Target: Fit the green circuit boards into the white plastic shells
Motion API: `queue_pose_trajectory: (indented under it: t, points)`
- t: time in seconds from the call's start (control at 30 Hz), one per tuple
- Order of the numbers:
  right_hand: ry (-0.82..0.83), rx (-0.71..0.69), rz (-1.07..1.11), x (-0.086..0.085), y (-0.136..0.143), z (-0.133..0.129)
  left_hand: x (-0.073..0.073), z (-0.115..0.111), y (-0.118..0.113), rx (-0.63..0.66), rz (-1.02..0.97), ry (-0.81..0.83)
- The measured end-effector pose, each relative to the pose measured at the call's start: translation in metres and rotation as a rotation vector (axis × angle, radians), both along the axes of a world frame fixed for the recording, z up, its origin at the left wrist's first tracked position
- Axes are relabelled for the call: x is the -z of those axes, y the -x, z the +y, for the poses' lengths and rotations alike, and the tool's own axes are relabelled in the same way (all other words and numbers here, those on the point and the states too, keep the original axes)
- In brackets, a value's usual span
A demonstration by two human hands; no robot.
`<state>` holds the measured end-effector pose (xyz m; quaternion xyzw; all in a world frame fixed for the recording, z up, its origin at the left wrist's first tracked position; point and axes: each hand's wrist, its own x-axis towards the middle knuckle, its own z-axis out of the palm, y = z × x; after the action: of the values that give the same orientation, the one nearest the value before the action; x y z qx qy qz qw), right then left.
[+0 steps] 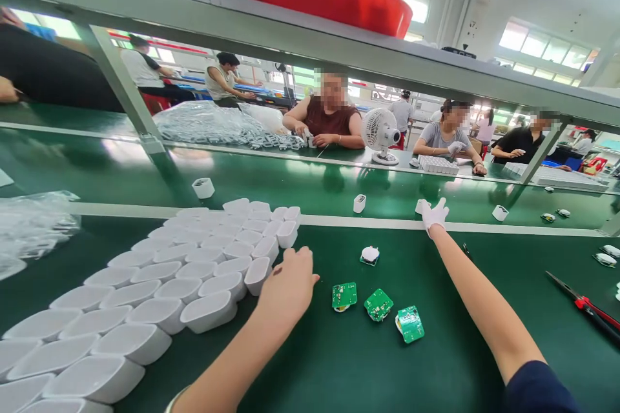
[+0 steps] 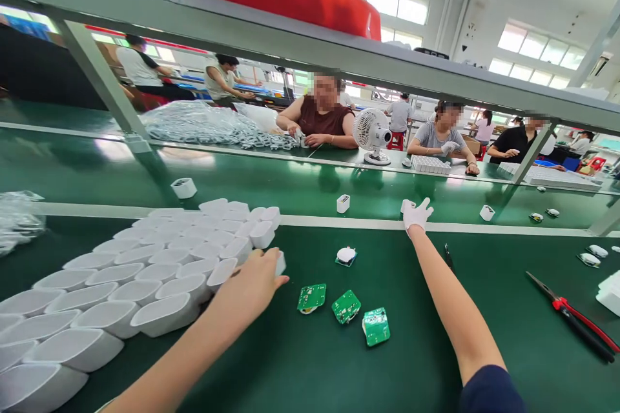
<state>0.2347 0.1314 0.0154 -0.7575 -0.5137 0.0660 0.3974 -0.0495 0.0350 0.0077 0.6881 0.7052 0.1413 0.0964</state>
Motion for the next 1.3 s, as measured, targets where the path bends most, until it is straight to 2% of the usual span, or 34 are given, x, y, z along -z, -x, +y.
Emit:
queue_pose_trajectory:
  t: [0.1, 0.23, 0.3, 0.37, 0.47, 0.6, 0.7, 0.87, 0.97, 1.07, 1.17, 1.3]
  points:
    - [0.045, -0.085, -0.019, 0.005, 0.029, -0.011, 0.009, 0.014, -0.002, 0.023, -0.142, -0.031]
    - [0.211, -0.339, -0.129, 0.022, 0.080, -0.037, 0.026, 0.026, -0.006, 0.035, -0.382, -0.086]
    - [0.274, -0.421, -0.201, 0.030, 0.096, -0.049, 0.037, 0.031, -0.008, 0.065, -0.517, -0.091]
    - [0.261, -0.476, -0.223, 0.037, 0.098, -0.056, 0.046, 0.035, -0.009, 0.112, -0.651, -0.069]
    - [0.191, -0.550, -0.183, 0.044, 0.081, -0.063, 0.054, 0.041, -0.009, 0.175, -0.805, -0.049]
    - [0.126, -0.601, -0.102, 0.050, 0.051, -0.075, 0.049, 0.035, -0.014, 0.242, -0.870, -0.069]
    - [0.064, -0.631, -0.029, 0.049, 0.040, -0.091, 0.041, 0.021, -0.023, 0.354, -0.820, -0.114]
    - [-0.339, -0.814, 0.189, 0.029, 0.039, -0.129, 0.034, 0.000, -0.035, 0.598, -0.697, -0.219]
    - [-0.513, -0.861, 0.079, 0.016, 0.042, -0.150, 0.034, -0.006, -0.038, 0.653, -0.709, -0.233]
    - [-0.631, -1.003, -0.087, 0.008, 0.048, -0.160, 0.033, -0.009, -0.039, 0.681, -0.738, -0.262]
    - [-0.670, -1.147, -0.163, 0.004, 0.055, -0.160, 0.031, -0.012, -0.040, 0.725, -0.754, -0.267]
    - [-0.681, -1.158, -0.194, 0.005, 0.057, -0.155, 0.027, -0.016, -0.040, 0.801, -0.744, -0.264]
